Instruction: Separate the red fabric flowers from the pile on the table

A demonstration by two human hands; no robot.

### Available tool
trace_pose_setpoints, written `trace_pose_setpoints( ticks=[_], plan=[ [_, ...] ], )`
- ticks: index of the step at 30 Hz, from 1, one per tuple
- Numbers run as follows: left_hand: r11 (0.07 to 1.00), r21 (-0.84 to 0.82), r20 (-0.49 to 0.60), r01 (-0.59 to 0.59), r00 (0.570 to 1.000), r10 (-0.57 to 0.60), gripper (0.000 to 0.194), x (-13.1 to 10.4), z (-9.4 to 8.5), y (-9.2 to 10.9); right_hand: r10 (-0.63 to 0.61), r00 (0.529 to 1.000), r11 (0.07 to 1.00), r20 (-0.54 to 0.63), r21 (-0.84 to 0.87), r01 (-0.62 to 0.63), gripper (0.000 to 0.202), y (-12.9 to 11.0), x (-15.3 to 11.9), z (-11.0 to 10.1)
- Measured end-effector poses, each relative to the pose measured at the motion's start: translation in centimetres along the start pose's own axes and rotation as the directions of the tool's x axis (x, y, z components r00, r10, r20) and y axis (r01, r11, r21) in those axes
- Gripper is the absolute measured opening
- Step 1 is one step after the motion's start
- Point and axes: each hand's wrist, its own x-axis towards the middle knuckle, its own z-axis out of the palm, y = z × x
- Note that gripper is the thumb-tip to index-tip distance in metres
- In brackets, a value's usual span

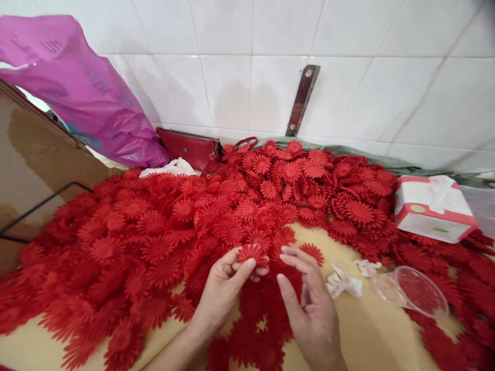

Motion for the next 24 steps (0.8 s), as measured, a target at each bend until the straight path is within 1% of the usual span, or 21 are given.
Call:
trace_pose_setpoints(
  ticks=[1, 2, 5, 8, 10, 12, 15, 18, 20, 24],
  plan=[
    [1.000, 0.005, 0.008, 0.001, 1.000, -0.001, 0.038, -0.01, 0.04, 0.02, -0.013, 1.000, 1.000, 0.014, -0.010, 0.013, 0.026, -0.07, -0.01, 0.04],
    [1.000, 0.011, 0.011, -0.001, 1.000, 0.001, 0.037, -0.03, 0.07, 0.03, -0.026, 0.999, 0.999, 0.024, -0.019, 0.027, 0.026, -0.15, -0.01, 0.06],
    [1.000, 0.022, 0.000, -0.001, 1.000, 0.001, 0.041, -0.14, 0.14, 0.03, -0.055, 0.998, 0.998, 0.037, -0.034, 0.056, 0.026, -0.44, 0.05, 0.03],
    [1.000, 0.022, -0.013, 0.018, 1.000, -0.018, 0.044, -0.16, 0.19, -0.03, -0.059, 0.998, 0.998, 0.038, -0.034, 0.060, 0.027, -0.61, 0.08, -0.04],
    [1.000, 0.017, 0.008, 0.019, 1.000, -0.019, 0.043, -0.20, 0.20, -0.13, -0.059, 0.997, 0.998, 0.040, -0.022, 0.060, 0.028, -0.61, 0.05, -0.05],
    [1.000, 0.019, 0.057, 0.006, 0.998, -0.007, 0.039, -0.33, 0.21, -0.25, -0.054, 0.997, 0.998, 0.058, -0.011, 0.055, 0.030, -0.52, 0.01, -0.02],
    [0.999, 0.047, 0.131, -0.012, 0.991, 0.005, 0.036, -0.64, 0.16, -0.38, 0.011, 0.997, 1.000, 0.081, 0.024, -0.013, 0.028, -0.41, 0.02, 0.05],
    [0.994, 0.102, 0.162, -0.043, 0.987, 0.026, 0.036, -0.83, 0.09, -0.39, 0.126, 0.986, 0.981, 0.108, 0.136, -0.140, 0.012, -0.49, 0.23, 0.06],
    [0.987, 0.139, 0.164, -0.079, 0.985, 0.056, 0.037, -0.84, 0.04, -0.38, 0.179, 0.974, 0.955, 0.140, 0.212, -0.206, 0.003, -0.67, 0.39, 0.09],
    [0.973, 0.186, 0.147, -0.132, 0.983, 0.106, 0.040, -0.72, -0.02, -0.52, 0.198, 0.972, 0.927, 0.126, 0.299, -0.227, 0.008, -0.96, 0.43, 0.26]
  ],
)
